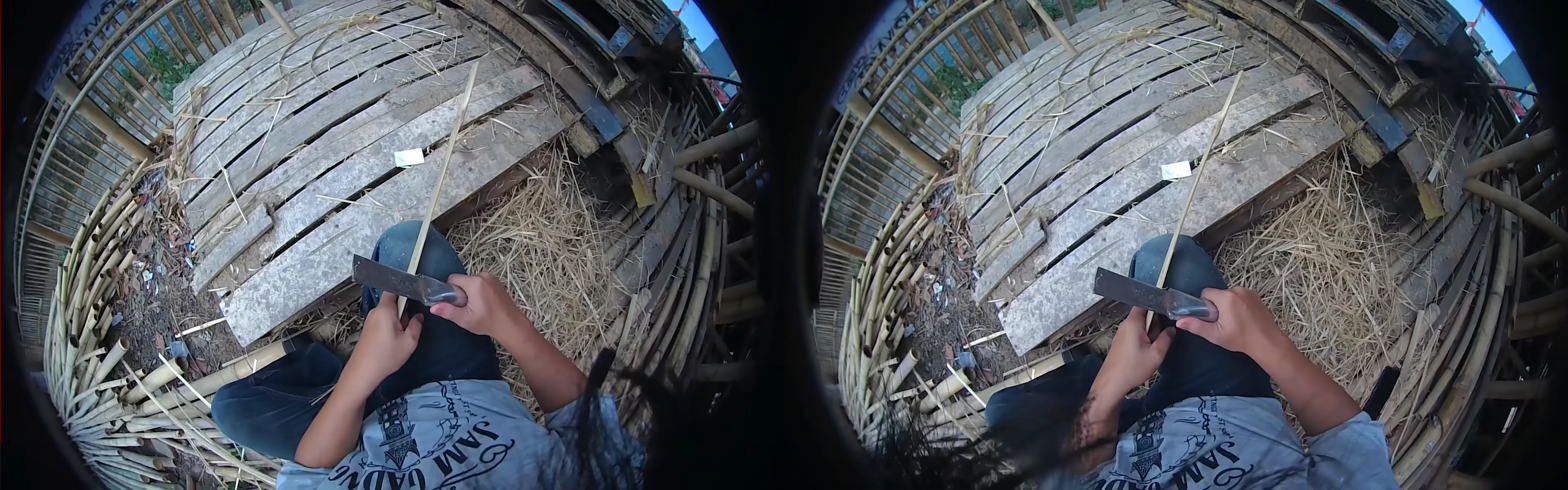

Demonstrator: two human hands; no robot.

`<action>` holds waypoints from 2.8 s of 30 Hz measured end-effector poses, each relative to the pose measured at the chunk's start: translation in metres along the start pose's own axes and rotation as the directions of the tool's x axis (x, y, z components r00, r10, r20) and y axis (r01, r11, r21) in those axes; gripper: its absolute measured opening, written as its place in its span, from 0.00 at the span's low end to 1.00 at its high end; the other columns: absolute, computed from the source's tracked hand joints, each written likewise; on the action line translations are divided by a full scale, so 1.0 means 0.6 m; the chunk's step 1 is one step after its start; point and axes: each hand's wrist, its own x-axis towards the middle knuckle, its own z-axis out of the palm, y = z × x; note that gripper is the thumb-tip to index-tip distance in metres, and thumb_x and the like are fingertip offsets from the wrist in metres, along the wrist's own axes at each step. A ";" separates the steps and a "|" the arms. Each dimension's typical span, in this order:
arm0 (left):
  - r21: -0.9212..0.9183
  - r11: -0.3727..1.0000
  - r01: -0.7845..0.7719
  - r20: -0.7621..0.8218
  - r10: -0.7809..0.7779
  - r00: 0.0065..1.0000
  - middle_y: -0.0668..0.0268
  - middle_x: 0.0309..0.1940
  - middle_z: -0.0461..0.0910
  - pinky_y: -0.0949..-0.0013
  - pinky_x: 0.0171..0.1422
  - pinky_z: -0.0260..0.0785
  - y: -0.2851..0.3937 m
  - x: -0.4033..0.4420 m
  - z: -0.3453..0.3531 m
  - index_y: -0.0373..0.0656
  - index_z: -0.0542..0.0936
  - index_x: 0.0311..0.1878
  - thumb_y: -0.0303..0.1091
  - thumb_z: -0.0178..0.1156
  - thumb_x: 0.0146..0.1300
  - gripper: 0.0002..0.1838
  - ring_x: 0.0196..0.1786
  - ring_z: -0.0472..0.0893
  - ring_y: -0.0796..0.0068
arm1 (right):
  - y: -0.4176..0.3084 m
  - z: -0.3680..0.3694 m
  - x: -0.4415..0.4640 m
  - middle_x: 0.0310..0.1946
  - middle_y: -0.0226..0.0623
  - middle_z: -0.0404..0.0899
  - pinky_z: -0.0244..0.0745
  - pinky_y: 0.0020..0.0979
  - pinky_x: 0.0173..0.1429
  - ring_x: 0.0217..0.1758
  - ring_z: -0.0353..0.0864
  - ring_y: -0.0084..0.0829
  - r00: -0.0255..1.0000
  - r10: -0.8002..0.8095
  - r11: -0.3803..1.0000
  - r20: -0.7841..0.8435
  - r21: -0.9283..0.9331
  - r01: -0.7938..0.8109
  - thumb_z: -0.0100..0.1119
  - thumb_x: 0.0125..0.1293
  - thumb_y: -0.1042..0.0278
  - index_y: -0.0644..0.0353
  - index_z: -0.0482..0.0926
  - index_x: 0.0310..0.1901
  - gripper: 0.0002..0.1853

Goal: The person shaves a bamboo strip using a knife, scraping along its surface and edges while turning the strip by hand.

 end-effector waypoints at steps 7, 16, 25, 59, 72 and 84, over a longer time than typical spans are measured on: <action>-0.033 0.996 0.081 0.031 -0.080 0.996 0.71 0.24 0.65 0.74 0.30 0.61 -0.031 -0.048 0.008 0.38 0.68 0.40 0.28 0.64 0.58 0.14 0.26 0.64 0.82 | 0.024 0.002 0.004 0.13 0.42 0.69 0.67 0.37 0.24 0.18 0.74 0.44 0.993 0.077 0.996 -0.087 0.053 -0.073 0.66 0.56 0.45 0.63 0.72 0.22 0.26; -0.064 0.997 -0.041 -0.046 0.038 0.998 0.66 0.29 0.72 0.72 0.35 0.65 -0.021 0.001 0.012 0.34 0.70 0.55 0.30 0.63 0.58 0.23 0.29 0.68 0.79 | 0.027 -0.013 0.010 0.12 0.43 0.68 0.67 0.37 0.25 0.19 0.74 0.45 0.994 -0.058 0.997 0.088 -0.053 0.063 0.68 0.49 0.43 0.62 0.69 0.20 0.28; -0.092 0.995 -0.029 -0.077 0.022 0.997 0.63 0.27 0.75 0.70 0.34 0.67 -0.035 0.004 0.024 0.32 0.74 0.48 0.27 0.61 0.58 0.16 0.28 0.71 0.77 | 0.020 -0.009 0.015 0.13 0.43 0.73 0.71 0.41 0.27 0.21 0.78 0.47 0.987 -0.116 0.978 0.112 -0.161 0.133 0.69 0.48 0.39 0.60 0.71 0.18 0.29; -0.104 0.991 0.089 0.104 -0.078 0.991 0.74 0.23 0.60 0.77 0.26 0.55 -0.056 -0.075 0.020 0.40 0.64 0.40 0.19 0.60 0.58 0.14 0.24 0.58 0.85 | 0.062 -0.012 0.013 0.11 0.43 0.67 0.65 0.38 0.25 0.17 0.71 0.46 0.997 0.057 0.996 0.058 0.067 -0.061 0.66 0.53 0.44 0.64 0.71 0.19 0.28; 0.130 0.957 0.261 0.058 -0.270 0.961 0.56 0.16 0.69 0.62 0.27 0.67 -0.086 -0.251 -0.036 0.37 0.65 0.38 0.24 0.61 0.57 0.13 0.22 0.78 0.51 | 0.053 -0.007 0.011 0.12 0.41 0.65 0.63 0.36 0.26 0.17 0.67 0.39 0.997 0.064 0.992 0.047 0.103 -0.069 0.62 0.57 0.42 0.65 0.70 0.19 0.29; -0.273 0.863 0.425 0.207 -0.378 0.902 0.77 0.19 0.59 0.78 0.26 0.54 -0.142 -0.289 -0.062 0.45 0.63 0.30 0.22 0.62 0.59 0.15 0.23 0.58 0.87 | 0.053 0.005 -0.001 0.12 0.36 0.63 0.62 0.34 0.25 0.17 0.65 0.31 0.993 0.073 0.988 -0.090 0.141 -0.060 0.62 0.58 0.45 0.65 0.72 0.21 0.27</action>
